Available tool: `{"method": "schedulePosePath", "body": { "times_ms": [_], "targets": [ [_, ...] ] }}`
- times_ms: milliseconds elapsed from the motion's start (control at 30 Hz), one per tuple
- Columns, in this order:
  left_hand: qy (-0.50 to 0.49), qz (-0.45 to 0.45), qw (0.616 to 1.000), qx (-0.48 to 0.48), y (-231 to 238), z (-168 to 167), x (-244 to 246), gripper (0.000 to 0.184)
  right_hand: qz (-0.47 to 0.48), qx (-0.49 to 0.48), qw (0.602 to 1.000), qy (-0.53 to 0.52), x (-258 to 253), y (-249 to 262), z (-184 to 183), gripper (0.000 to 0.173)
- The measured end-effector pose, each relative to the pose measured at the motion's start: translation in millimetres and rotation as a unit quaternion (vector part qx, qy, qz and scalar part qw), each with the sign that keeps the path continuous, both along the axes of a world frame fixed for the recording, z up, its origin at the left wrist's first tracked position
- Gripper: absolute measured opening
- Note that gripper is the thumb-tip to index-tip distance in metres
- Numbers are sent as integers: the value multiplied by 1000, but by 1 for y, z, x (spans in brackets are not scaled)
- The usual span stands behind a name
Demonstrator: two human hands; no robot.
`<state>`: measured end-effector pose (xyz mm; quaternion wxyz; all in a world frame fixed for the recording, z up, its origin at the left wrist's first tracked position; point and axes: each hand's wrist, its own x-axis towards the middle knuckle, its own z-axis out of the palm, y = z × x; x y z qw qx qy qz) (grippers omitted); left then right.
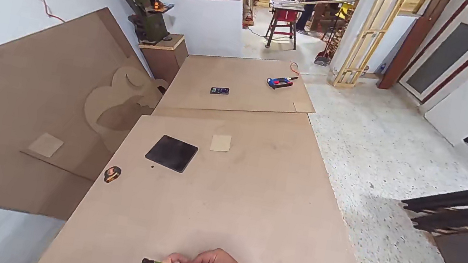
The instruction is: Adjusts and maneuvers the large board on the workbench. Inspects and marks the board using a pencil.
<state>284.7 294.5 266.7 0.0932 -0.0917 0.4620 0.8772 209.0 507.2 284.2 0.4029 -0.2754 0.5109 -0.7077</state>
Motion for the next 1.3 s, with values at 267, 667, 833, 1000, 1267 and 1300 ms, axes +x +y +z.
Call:
{"method": "schedulePosePath", "body": {
  "times_ms": [267,667,833,1000,1267,1300],
  "targets": [
    [17,29,999,-21,-9,2,-2,26,-25,-3,997,68,9,-10,0,25],
    [-70,100,987,-103,-46,-15,16,25,-109,110,986,64,-5,3,-46,28],
    [-112,201,962,-148,-79,-79,22,24,-126,131,980,79,-82,-1,-106,27],
    [-154,290,903,-277,-102,-143,12,15,-163,133,970,120,-222,-96,-194,30],
    [-126,335,880,-311,-178,-236,-91,19,-270,32,950,153,-288,-170,-293,25],
    [-121,329,881,-318,-187,-241,-108,19,-256,37,953,157,-288,-166,-291,25]
  ]
}}
